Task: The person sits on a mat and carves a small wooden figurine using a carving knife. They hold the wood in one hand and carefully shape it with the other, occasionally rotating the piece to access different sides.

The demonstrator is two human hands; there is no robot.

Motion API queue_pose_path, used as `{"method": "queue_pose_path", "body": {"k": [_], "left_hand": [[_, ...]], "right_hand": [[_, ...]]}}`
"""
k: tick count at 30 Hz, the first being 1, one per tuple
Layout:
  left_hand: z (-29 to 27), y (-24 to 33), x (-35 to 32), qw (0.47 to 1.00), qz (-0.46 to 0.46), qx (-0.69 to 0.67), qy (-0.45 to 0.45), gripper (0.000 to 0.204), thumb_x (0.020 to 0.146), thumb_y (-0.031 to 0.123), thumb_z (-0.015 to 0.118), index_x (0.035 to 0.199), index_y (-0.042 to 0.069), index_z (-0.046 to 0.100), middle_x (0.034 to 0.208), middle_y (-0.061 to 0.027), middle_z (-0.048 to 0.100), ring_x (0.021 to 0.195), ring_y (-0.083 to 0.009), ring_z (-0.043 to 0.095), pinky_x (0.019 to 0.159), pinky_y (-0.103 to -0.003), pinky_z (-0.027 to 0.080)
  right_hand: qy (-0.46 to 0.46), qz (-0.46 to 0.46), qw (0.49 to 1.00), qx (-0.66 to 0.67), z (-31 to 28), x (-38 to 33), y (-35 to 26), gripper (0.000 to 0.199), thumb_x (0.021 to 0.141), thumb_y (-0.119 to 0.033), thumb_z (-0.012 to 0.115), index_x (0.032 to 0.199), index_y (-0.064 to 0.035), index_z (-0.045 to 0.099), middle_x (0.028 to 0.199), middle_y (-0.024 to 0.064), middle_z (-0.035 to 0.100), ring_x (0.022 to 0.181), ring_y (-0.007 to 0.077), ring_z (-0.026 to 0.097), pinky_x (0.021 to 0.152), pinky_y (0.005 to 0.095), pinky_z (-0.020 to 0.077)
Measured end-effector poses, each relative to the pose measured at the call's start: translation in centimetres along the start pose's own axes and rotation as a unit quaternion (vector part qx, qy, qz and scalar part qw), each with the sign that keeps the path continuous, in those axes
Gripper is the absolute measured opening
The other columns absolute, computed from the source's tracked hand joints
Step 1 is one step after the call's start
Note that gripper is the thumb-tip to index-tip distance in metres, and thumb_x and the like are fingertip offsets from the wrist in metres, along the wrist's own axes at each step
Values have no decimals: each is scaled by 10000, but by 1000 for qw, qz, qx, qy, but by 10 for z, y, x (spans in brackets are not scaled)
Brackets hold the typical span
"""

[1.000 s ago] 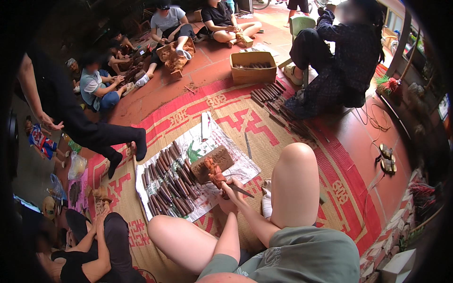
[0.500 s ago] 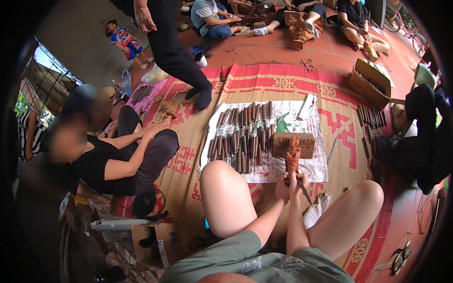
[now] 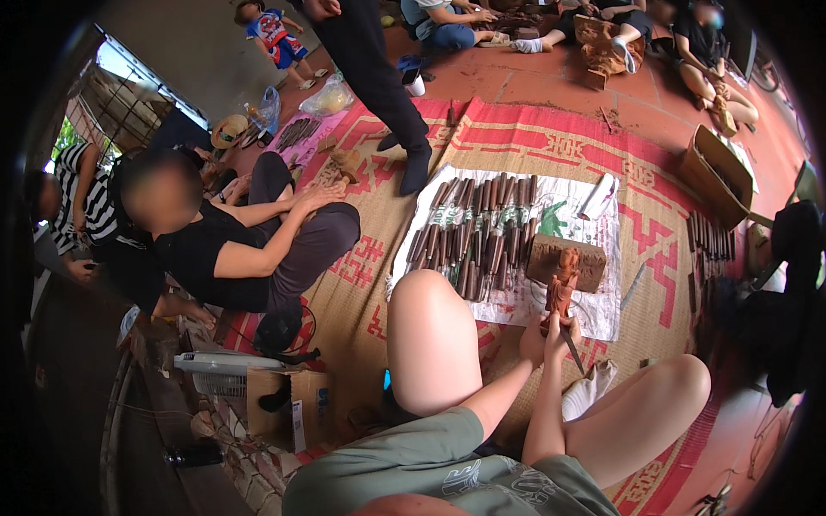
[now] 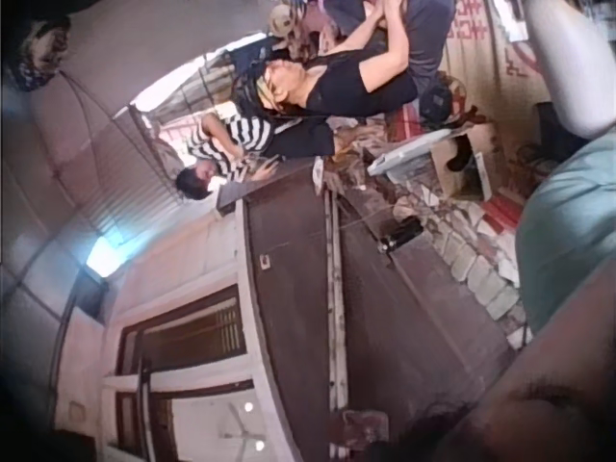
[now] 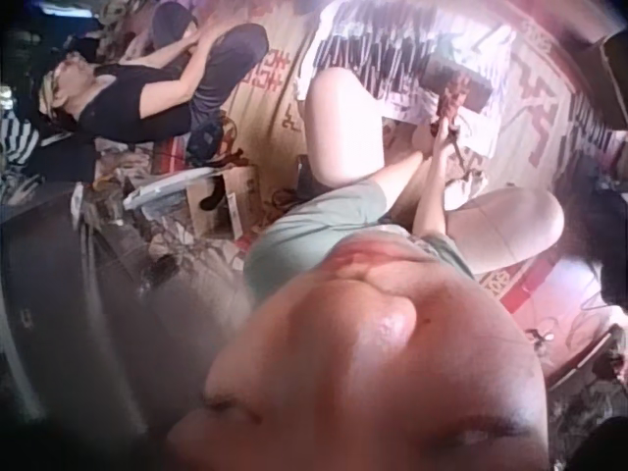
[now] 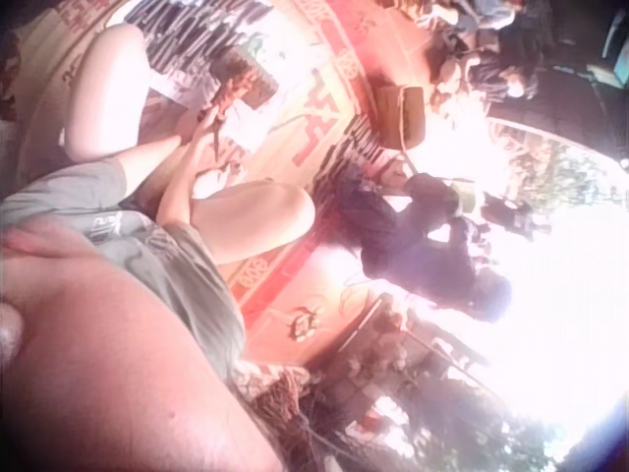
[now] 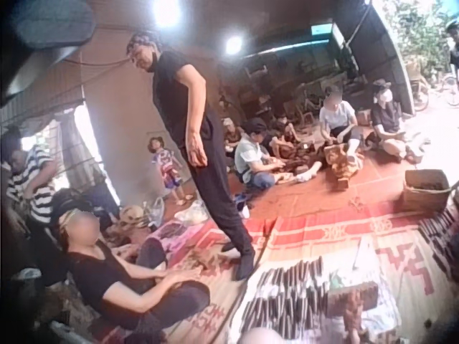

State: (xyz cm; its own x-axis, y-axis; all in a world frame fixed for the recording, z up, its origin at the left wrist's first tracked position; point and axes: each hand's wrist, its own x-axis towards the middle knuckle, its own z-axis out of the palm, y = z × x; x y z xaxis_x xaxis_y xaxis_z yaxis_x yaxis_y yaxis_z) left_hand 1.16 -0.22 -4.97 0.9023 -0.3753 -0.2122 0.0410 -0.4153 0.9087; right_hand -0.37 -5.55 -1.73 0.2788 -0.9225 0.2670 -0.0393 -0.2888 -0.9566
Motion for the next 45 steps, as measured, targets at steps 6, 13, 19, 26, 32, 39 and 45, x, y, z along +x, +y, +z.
{"method": "queue_pose_path", "body": {"k": [6,13,19,26,32,39,45], "left_hand": [[-2,14,-2,999,9,11,34,458,717,382,700,1006,58,557,940,-155,628,891,-322,621,764,-384,474],[-2,11,-4,997,30,47,59,465,728,393,679,1030,64,549,975,-178,619,928,-358,600,765,-425,466],[0,3,1,999,5,39,32,462,736,388,667,1029,56,537,978,-196,610,925,-373,595,761,-446,464],[0,-1,-2,997,26,9,69,447,735,359,678,1050,80,528,963,-188,608,891,-401,592,739,-467,462],[1,9,-7,998,27,55,29,492,774,382,631,1104,36,514,1003,-223,593,880,-416,594,726,-485,478],[2,5,-4,995,45,84,39,483,739,407,651,1062,69,528,999,-215,617,899,-409,603,740,-476,484],[4,-11,4,999,37,23,24,457,738,420,670,1025,84,555,954,-179,619,876,-380,619,703,-453,487]], "right_hand": [[28,97,993,61,3,6,-19,318,774,-84,708,616,-46,434,565,4,487,533,74,429,492,236,356],[32,118,989,86,2,8,11,321,801,-112,719,634,-59,450,619,-10,508,570,56,452,548,216,395],[29,58,996,64,2,3,10,361,806,-83,710,599,-76,415,604,-26,476,547,49,422,529,197,379],[-55,10,998,-34,1,-2,5,361,789,-93,729,603,-73,421,597,-5,505,557,58,427,549,202,389],[12,115,991,66,0,4,3,343,791,-112,724,613,-42,440,596,-15,490,571,55,414,539,222,373],[56,171,971,158,4,5,11,282,803,-93,711,660,-51,471,635,23,574,557,73,499,518,216,407],[-33,49,995,-83,-2,-1,-8,277,757,-120,715,628,-5,500,579,72,546,532,115,493,531,274,421]]}}
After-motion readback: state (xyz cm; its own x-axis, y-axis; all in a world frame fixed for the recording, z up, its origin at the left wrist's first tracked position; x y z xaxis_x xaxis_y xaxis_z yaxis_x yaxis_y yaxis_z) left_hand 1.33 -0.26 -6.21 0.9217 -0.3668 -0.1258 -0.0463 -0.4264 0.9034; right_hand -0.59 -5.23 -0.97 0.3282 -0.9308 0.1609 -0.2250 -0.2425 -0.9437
